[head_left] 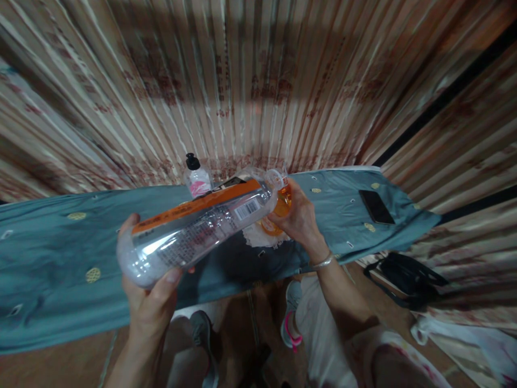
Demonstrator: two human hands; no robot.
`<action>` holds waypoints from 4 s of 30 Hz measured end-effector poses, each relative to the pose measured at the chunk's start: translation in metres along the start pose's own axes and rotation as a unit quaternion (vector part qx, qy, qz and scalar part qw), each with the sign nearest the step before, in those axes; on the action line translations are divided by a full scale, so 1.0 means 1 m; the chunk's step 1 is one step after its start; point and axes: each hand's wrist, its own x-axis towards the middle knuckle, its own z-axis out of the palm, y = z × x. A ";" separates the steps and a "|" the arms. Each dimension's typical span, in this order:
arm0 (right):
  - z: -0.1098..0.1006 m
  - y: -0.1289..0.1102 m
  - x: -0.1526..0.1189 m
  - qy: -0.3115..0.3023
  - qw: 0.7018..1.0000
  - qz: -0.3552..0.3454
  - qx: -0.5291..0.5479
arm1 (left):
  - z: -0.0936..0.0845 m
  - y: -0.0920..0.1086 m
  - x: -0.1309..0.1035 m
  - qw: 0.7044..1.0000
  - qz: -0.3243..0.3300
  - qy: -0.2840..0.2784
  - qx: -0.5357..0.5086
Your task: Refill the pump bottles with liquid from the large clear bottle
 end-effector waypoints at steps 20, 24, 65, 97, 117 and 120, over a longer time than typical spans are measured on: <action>0.000 -0.001 0.002 -0.006 1.000 0.001 0.011 | -0.001 0.000 -0.001 1.000 0.000 0.006 0.016; 0.001 0.000 0.001 0.001 1.000 -0.001 0.002 | -0.001 -0.001 0.000 1.000 0.000 0.004 0.017; 0.000 -0.001 0.001 0.009 1.000 -0.009 -0.003 | -0.003 -0.001 -0.002 1.000 0.005 -0.013 0.004; -0.001 -0.001 0.001 0.001 1.000 -0.004 0.003 | 0.000 0.000 0.000 1.000 0.003 -0.010 -0.001; -0.001 0.000 0.001 -0.009 1.000 0.015 0.013 | -0.002 -0.002 -0.001 1.000 0.013 -0.019 0.010; -0.001 -0.001 0.002 -0.012 1.000 0.016 0.014 | -0.001 0.000 -0.001 1.000 0.014 -0.018 0.010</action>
